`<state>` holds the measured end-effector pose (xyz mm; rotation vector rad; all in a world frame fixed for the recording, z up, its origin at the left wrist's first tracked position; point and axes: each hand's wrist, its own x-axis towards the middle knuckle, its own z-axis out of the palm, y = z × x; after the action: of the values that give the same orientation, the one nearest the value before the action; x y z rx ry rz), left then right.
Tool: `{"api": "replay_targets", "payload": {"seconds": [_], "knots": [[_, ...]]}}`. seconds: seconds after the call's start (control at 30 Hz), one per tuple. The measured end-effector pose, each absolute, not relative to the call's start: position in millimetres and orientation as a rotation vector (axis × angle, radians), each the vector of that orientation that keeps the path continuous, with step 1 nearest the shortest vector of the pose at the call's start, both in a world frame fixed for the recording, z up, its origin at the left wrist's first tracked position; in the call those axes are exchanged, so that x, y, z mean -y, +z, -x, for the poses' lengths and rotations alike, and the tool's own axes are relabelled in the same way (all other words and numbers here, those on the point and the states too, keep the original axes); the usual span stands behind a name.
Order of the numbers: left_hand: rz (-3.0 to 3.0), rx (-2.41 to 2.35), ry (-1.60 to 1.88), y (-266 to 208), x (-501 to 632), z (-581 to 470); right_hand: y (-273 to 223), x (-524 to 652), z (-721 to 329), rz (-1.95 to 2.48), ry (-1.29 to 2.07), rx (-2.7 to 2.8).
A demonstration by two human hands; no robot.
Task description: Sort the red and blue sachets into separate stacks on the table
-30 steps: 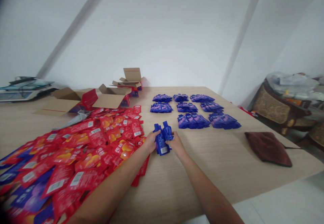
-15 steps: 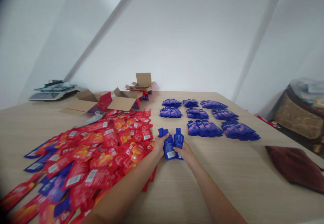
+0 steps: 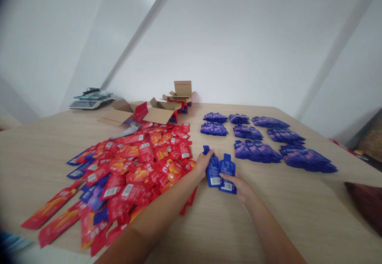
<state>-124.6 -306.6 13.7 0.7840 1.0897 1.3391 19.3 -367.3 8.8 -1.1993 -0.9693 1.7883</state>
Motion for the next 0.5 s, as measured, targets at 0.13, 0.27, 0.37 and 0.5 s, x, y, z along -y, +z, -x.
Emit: {"api": "replay_targets", "payload": {"seconds": [0.13, 0.27, 0.37, 0.5], "knots": [[-0.924, -1.216, 1.458, 17, 297, 126, 3, 377, -4, 1.091, 1.855, 0.909], [-0.888, -1.274, 1.500, 14, 292, 131, 6, 370, -1, 1.114, 1.700, 0.948], [-0.720, -1.213, 1.474, 9, 292, 133, 20, 351, -17, 1.267, 1.351, 1.148], [-0.600, -1.110, 1.384, 5, 297, 123, 41, 337, -14, 1.700, 0.542, 1.650]]}}
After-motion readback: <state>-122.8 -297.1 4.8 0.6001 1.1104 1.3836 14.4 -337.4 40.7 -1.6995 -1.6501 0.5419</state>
